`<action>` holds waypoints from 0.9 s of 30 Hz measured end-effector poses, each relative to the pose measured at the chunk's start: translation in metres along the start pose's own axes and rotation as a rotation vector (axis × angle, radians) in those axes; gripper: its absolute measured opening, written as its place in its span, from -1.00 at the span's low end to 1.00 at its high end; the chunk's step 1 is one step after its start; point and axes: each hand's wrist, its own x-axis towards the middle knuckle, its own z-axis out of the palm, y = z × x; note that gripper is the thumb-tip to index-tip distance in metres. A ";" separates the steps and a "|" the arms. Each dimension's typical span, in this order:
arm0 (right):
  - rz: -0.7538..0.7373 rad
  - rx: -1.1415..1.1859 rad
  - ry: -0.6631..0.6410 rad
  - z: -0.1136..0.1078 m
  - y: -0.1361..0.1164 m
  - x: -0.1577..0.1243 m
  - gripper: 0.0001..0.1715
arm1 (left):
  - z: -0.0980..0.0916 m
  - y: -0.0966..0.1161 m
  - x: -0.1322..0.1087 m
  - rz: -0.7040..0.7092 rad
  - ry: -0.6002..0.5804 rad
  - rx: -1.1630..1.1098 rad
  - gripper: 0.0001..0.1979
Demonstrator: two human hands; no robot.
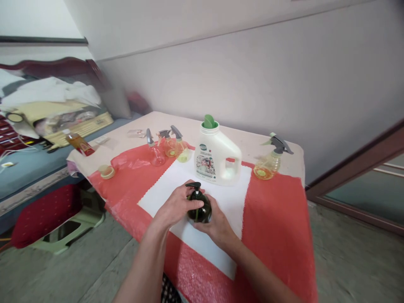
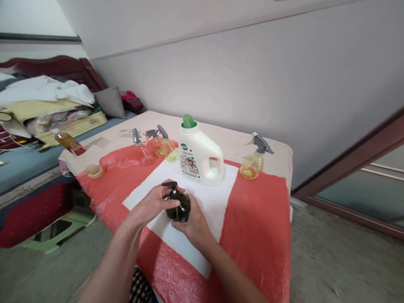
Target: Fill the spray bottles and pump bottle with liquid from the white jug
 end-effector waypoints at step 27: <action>0.065 0.807 0.137 -0.029 -0.076 -0.014 -0.29 | 0.028 0.012 0.009 0.325 0.488 -0.709 -0.69</action>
